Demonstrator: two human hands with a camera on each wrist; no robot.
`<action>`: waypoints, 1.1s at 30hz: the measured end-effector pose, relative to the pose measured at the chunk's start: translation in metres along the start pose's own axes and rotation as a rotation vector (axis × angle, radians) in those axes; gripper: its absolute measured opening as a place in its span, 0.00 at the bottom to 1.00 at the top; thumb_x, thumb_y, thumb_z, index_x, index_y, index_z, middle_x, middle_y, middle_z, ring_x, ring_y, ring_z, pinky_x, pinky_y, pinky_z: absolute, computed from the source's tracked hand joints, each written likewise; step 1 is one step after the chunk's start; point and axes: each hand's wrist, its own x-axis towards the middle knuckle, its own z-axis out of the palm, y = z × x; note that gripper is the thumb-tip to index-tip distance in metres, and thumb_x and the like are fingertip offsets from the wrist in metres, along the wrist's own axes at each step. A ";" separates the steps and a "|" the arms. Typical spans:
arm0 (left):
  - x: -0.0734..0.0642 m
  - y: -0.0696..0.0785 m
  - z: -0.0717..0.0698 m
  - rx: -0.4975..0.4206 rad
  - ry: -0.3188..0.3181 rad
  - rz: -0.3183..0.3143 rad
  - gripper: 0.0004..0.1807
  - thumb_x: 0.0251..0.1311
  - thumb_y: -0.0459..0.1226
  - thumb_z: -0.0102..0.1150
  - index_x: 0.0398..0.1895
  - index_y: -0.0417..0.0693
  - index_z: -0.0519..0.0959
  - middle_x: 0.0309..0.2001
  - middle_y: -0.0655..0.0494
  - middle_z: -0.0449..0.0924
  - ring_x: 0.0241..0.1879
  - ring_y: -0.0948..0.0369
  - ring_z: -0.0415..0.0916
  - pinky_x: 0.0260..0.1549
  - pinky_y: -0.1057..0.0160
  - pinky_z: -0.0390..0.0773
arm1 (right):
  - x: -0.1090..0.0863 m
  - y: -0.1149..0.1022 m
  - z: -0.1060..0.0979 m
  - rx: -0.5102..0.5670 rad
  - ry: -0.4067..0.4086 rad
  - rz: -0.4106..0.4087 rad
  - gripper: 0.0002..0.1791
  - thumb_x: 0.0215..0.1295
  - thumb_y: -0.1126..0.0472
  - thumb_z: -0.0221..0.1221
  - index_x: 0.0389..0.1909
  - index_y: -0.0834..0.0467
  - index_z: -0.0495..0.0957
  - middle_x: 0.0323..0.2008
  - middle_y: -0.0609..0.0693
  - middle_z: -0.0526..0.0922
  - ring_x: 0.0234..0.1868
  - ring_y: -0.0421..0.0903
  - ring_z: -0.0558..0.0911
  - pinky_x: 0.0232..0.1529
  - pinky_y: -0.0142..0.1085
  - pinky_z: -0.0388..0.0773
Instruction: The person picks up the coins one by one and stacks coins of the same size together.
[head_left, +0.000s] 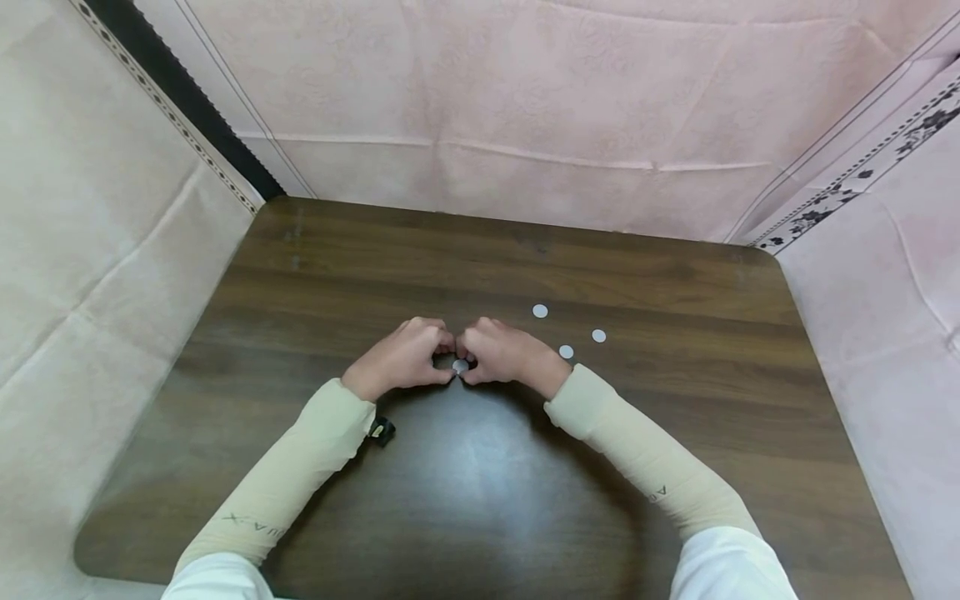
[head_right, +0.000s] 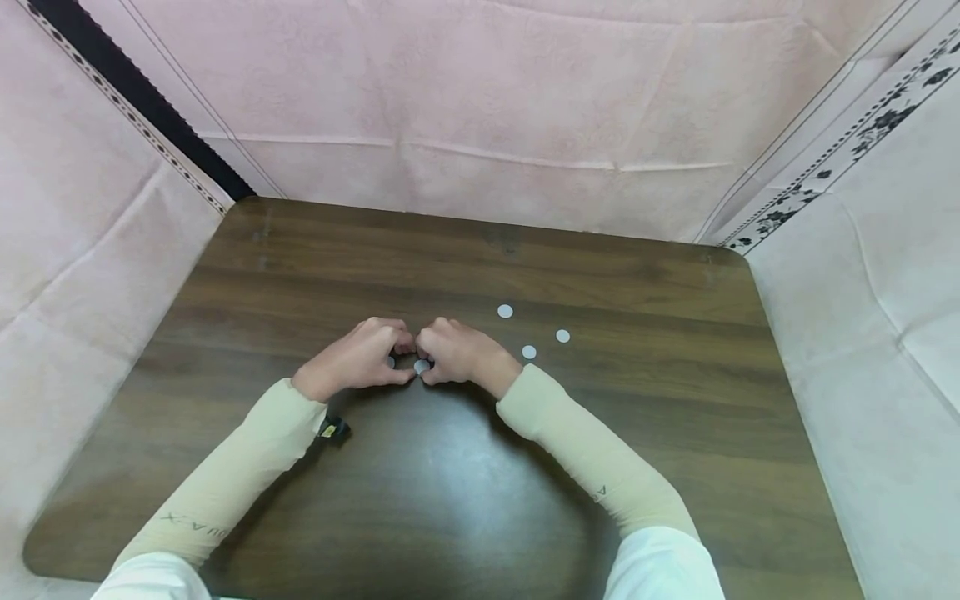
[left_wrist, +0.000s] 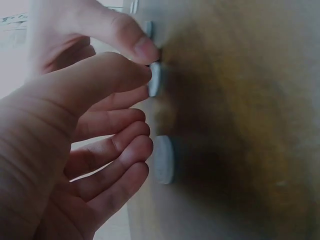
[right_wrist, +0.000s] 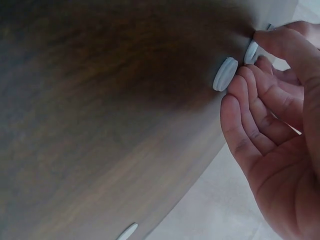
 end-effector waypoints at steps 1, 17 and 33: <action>0.000 0.000 0.001 0.000 -0.004 0.000 0.04 0.59 0.36 0.73 0.37 0.48 0.88 0.33 0.55 0.80 0.33 0.62 0.71 0.33 0.63 0.76 | 0.000 0.000 0.000 0.007 0.001 0.003 0.09 0.62 0.62 0.70 0.26 0.58 0.82 0.19 0.41 0.70 0.22 0.37 0.68 0.28 0.29 0.66; -0.001 -0.001 0.009 0.002 0.011 0.100 0.03 0.66 0.36 0.70 0.35 0.49 0.90 0.33 0.55 0.81 0.32 0.61 0.76 0.33 0.66 0.79 | -0.006 0.005 0.006 0.085 0.005 0.046 0.08 0.67 0.59 0.71 0.41 0.60 0.87 0.39 0.51 0.88 0.38 0.42 0.86 0.43 0.33 0.84; 0.000 -0.002 0.010 0.024 0.040 0.107 0.05 0.62 0.35 0.73 0.39 0.46 0.91 0.38 0.54 0.86 0.37 0.61 0.81 0.40 0.62 0.84 | -0.063 0.030 -0.054 0.022 0.034 0.089 0.13 0.68 0.63 0.69 0.48 0.66 0.85 0.45 0.58 0.88 0.46 0.51 0.88 0.50 0.42 0.86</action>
